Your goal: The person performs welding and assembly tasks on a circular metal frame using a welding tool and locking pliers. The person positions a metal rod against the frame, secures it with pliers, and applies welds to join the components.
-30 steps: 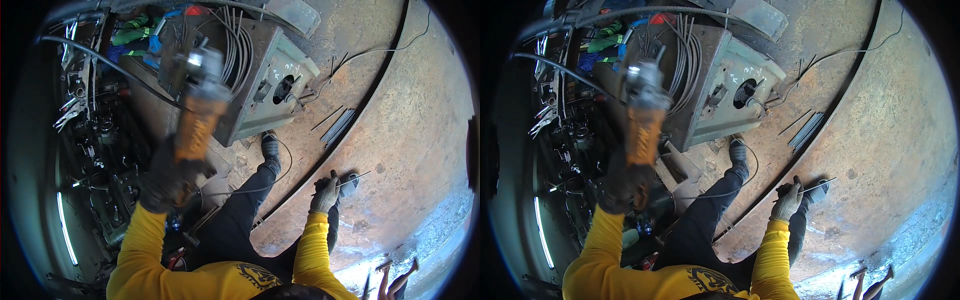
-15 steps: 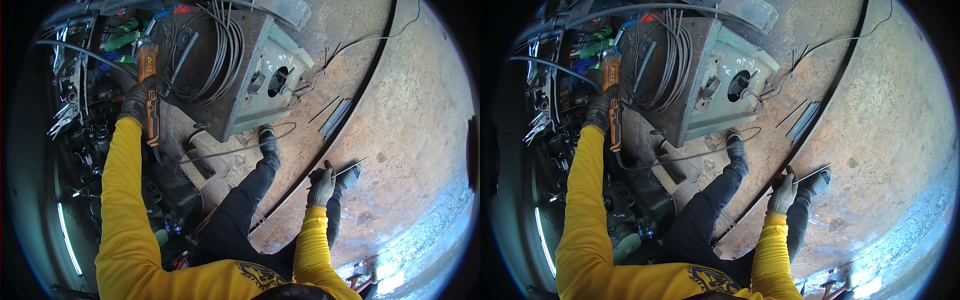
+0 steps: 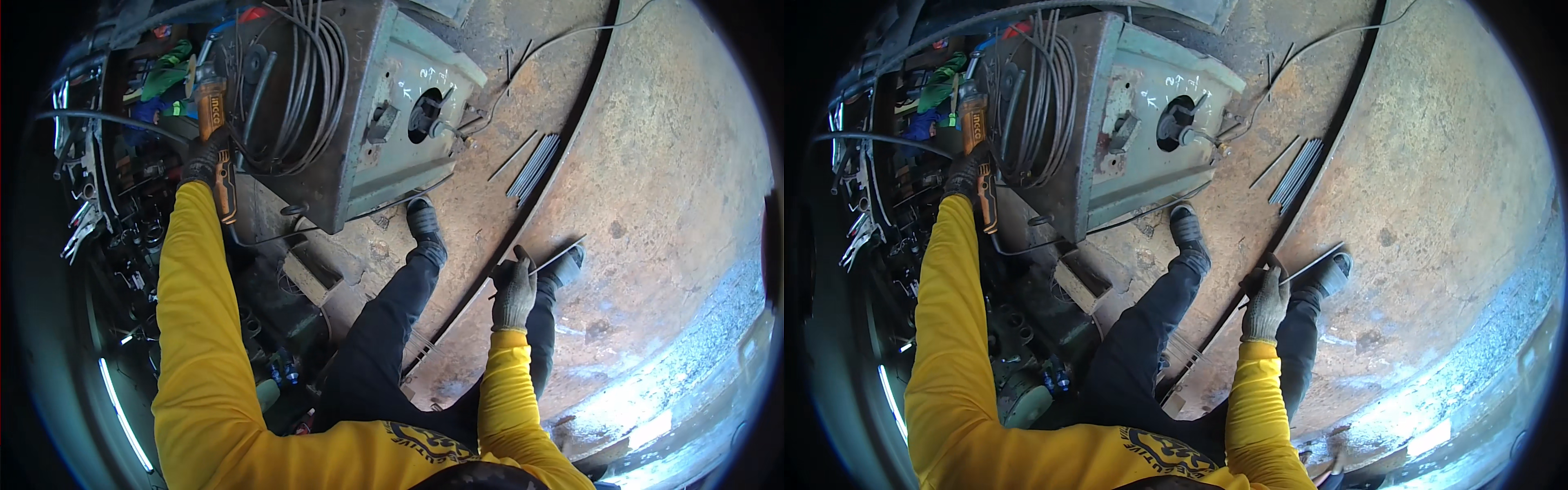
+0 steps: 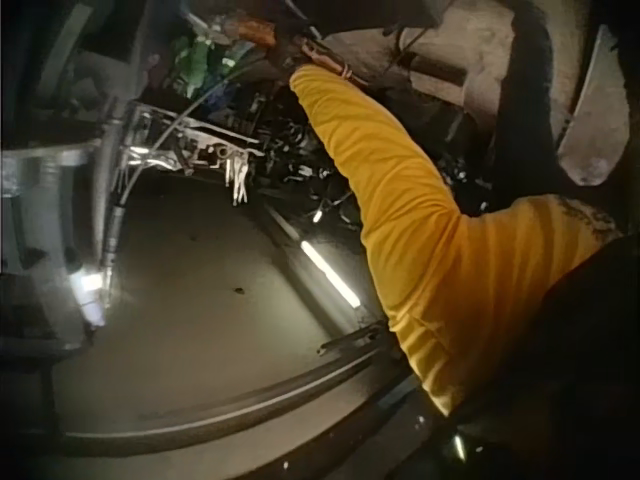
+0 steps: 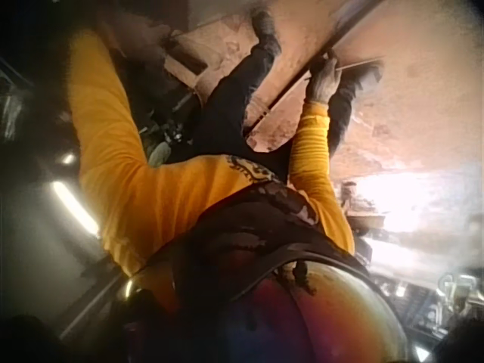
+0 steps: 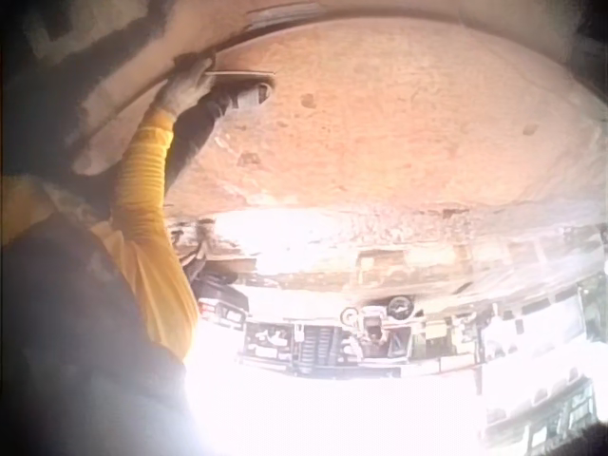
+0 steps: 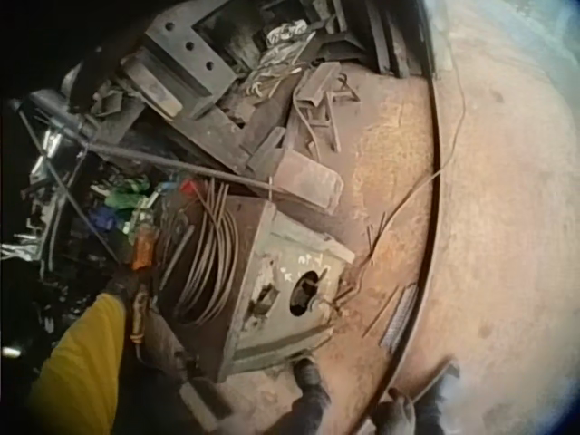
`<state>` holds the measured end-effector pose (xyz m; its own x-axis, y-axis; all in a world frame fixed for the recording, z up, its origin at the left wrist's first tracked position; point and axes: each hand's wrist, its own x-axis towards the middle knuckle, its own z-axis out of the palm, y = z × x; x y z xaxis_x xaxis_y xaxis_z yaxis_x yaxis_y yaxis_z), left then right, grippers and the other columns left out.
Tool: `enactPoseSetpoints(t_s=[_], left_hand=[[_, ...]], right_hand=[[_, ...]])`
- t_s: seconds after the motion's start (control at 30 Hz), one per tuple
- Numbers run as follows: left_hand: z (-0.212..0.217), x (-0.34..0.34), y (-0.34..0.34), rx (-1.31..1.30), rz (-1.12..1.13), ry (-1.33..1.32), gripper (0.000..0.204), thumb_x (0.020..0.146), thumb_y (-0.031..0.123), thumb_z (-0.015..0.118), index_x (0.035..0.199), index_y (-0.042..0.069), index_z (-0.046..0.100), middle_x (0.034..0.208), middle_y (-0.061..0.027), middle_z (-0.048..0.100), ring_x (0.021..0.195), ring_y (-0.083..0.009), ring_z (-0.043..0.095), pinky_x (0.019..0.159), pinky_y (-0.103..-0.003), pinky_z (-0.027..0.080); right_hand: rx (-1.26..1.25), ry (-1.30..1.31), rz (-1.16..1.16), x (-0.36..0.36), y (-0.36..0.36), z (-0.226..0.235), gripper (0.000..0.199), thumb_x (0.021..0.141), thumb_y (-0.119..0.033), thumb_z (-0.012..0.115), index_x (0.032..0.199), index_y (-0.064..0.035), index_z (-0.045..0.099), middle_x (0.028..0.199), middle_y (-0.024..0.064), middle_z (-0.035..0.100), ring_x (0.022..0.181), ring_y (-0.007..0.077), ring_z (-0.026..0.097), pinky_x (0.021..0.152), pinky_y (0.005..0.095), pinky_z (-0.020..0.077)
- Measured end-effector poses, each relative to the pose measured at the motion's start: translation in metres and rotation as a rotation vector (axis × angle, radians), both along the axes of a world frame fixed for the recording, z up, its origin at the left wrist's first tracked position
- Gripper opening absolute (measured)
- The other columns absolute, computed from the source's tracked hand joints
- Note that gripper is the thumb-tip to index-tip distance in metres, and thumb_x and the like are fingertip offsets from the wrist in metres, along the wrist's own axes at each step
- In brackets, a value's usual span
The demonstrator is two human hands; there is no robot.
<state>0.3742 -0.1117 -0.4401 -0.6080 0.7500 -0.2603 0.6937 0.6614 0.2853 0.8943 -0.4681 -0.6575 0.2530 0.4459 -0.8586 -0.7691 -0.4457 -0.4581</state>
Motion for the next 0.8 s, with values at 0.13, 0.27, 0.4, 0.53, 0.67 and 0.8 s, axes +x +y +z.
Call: enactPoseSetpoints(t_s=[0.13,0.27,0.4,0.53,0.67,0.8], left_hand=[[-0.012,0.004,-0.001,-0.066,0.005,-0.057,0.062,0.087,0.048,0.075,0.127,0.002,0.066,0.109,-0.0105,0.071,0.093,-0.0232,0.067,0.081,-0.036,0.052],[0.032,0.032,-0.031,-0.177,-0.007,0.005,0.057,0.095,0.047,0.067,0.132,0.005,0.064,0.120,-0.0128,0.070,0.104,-0.0260,0.067,0.089,-0.038,0.051],[0.055,0.098,-0.070,0.092,-0.517,0.301,0.034,0.102,0.025,0.055,0.121,0.000,0.067,0.123,-0.0197,0.065,0.121,-0.0321,0.058,0.107,-0.040,0.041],[0.051,0.273,-0.155,0.125,-0.989,0.620,0.026,0.101,0.022,0.056,0.111,0.001,0.068,0.111,-0.0177,0.068,0.102,-0.0331,0.065,0.091,-0.042,0.051],[-0.044,0.401,-0.227,-0.005,-1.205,-0.437,0.015,0.093,0.009,0.069,0.107,0.002,0.068,0.094,-0.0109,0.070,0.085,-0.0219,0.067,0.075,-0.036,0.054],[-0.287,0.436,-0.251,-0.088,-0.792,-0.612,0.026,0.094,0.010,0.069,0.119,0.002,0.066,0.097,-0.0124,0.071,0.087,-0.0210,0.070,0.080,-0.034,0.055]], right_hand=[[0.011,-0.069,0.072,0.003,0.004,0.001,0.036,0.108,-0.024,0.051,0.125,0.0035,0.065,0.078,0.0052,0.064,0.067,0.0131,0.062,0.064,0.0271,0.0531],[-0.055,-0.034,0.205,0.008,0.012,0.012,0.041,0.109,-0.029,0.050,0.135,0.0029,0.056,0.081,0.0039,0.064,0.072,0.0119,0.061,0.063,0.0273,0.0512],[-0.071,0.063,0.009,0.000,0.014,0.008,0.036,0.108,-0.025,0.053,0.131,0.0010,0.061,0.083,0.0061,0.065,0.073,0.0161,0.066,0.071,0.0304,0.0583],[-0.080,0.080,0.033,0.001,0.015,0.007,0.037,0.109,-0.025,0.052,0.133,0.0015,0.060,0.084,0.0069,0.066,0.074,0.0170,0.067,0.072,0.0310,0.0586],[-0.141,0.076,0.029,0.007,0.015,0.006,0.037,0.110,-0.028,0.048,0.133,-0.0008,0.059,0.081,0.0046,0.063,0.072,0.0132,0.061,0.069,0.0277,0.0522],[-0.188,0.085,-0.006,0.026,0.011,0.007,0.040,0.110,-0.029,0.048,0.133,0.0021,0.058,0.084,0.0054,0.063,0.075,0.0134,0.061,0.073,0.0283,0.0540]])
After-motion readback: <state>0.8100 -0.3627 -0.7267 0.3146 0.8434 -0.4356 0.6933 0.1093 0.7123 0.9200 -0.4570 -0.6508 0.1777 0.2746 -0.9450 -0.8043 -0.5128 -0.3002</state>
